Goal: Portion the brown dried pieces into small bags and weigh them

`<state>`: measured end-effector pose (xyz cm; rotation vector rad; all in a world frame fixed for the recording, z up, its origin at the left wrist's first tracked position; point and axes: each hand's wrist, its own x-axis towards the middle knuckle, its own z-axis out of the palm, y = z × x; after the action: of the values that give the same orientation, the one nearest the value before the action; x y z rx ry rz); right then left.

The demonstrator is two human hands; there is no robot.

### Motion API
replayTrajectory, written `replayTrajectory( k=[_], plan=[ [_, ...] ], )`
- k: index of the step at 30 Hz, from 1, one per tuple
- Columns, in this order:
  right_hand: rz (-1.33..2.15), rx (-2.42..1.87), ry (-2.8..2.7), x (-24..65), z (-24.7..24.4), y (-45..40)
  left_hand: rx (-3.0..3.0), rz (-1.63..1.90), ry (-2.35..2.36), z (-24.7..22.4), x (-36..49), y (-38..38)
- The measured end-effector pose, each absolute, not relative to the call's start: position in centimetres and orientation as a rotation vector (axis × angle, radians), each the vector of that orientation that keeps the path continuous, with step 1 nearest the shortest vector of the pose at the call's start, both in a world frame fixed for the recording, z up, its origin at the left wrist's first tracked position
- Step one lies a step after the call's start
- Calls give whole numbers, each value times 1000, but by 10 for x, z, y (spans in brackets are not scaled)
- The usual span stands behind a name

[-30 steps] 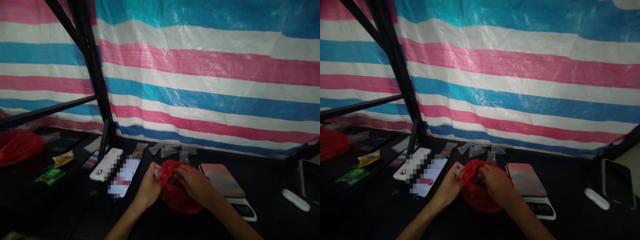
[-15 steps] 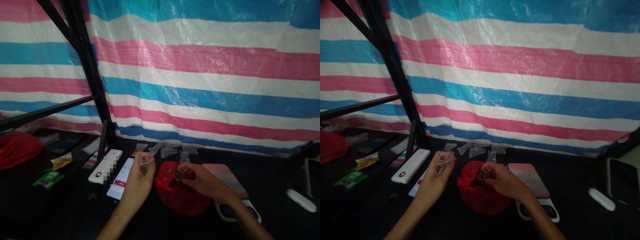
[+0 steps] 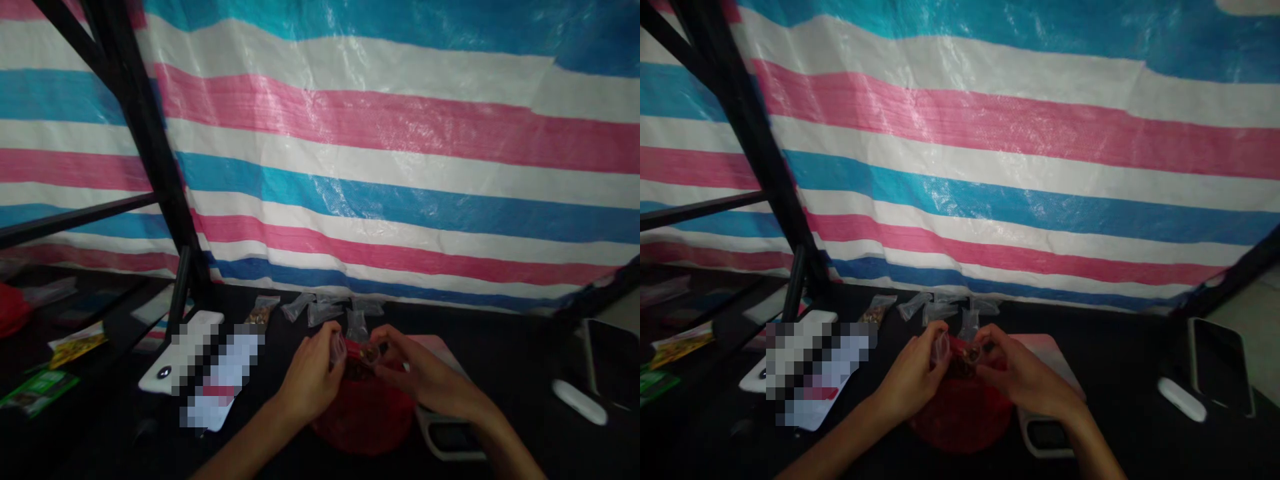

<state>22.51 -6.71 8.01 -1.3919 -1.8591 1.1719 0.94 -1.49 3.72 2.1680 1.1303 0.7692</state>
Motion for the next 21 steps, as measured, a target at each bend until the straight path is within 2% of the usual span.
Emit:
replayTrajectory(
  k=[6,17,21],
  plan=[
    [1030,-1379,-1829,205,80,-69,2243,800,1057,27,9,-24],
    [510,-1364,-2116,188,56,-70,2149,863,1003,16,8,-23],
    [465,-1371,-2131,192,57,-71,2064,901,966,20,9,-23]
  ],
)
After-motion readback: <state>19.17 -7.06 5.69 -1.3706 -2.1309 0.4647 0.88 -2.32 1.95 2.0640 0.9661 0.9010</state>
